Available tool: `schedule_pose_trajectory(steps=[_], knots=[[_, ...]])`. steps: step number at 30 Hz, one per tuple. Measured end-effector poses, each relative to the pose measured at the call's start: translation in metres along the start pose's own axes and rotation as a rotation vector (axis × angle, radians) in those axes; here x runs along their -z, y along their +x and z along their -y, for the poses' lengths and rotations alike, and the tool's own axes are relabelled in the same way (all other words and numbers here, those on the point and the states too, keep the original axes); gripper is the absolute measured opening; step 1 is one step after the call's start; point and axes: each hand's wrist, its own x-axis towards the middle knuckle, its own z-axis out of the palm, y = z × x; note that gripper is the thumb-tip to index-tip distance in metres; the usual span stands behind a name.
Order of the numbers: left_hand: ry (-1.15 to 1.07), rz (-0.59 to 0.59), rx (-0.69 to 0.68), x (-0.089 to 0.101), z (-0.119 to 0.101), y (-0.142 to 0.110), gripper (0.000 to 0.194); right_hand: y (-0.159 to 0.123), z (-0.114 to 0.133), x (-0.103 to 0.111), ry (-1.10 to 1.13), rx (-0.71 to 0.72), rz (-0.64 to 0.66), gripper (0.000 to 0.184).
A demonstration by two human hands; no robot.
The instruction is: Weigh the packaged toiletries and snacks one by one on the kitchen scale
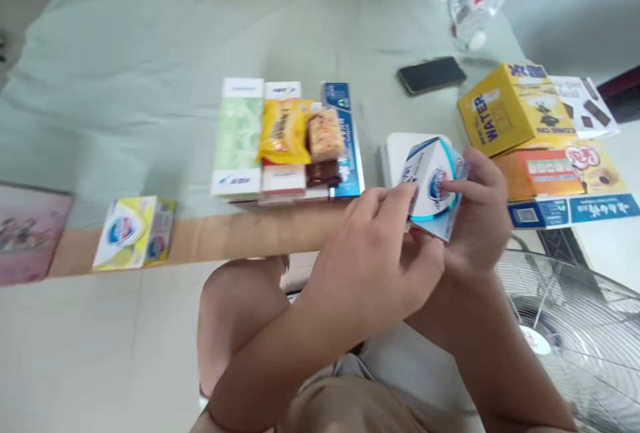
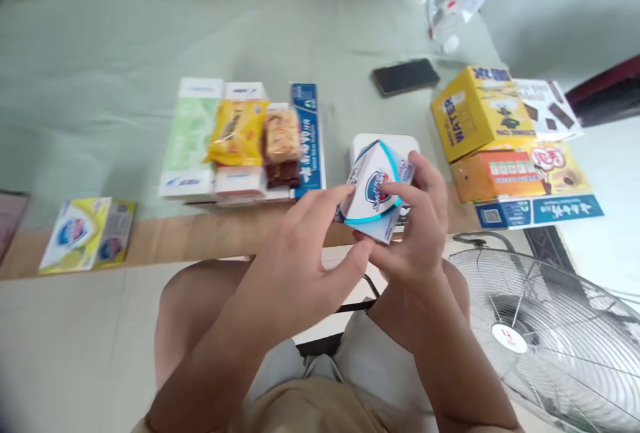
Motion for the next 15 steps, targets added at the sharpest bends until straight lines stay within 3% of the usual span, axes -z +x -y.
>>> schedule_pose_trajectory(steps=[2, 7, 12, 15], knots=[[0.062, 0.030, -0.006, -0.024, 0.004, 0.025, 0.052, 0.000, -0.024, 0.006, 0.024, 0.026, -0.066, 0.055], [0.145, -0.001, 0.052, -0.059, 0.007, 0.062, 0.053, 0.015, -0.064, 0.017, 0.067, 0.018, -0.004, 0.049], [0.220, -0.056, 0.139, -0.072, 0.012, 0.077, 0.048, 0.012, -0.069, 0.018, 0.142, -0.099, 0.125, 0.057], [0.238, -0.080, 0.155, -0.073, 0.015, 0.081, 0.058, 0.000, -0.066, 0.026, 0.186, -0.138, 0.097, 0.061]])
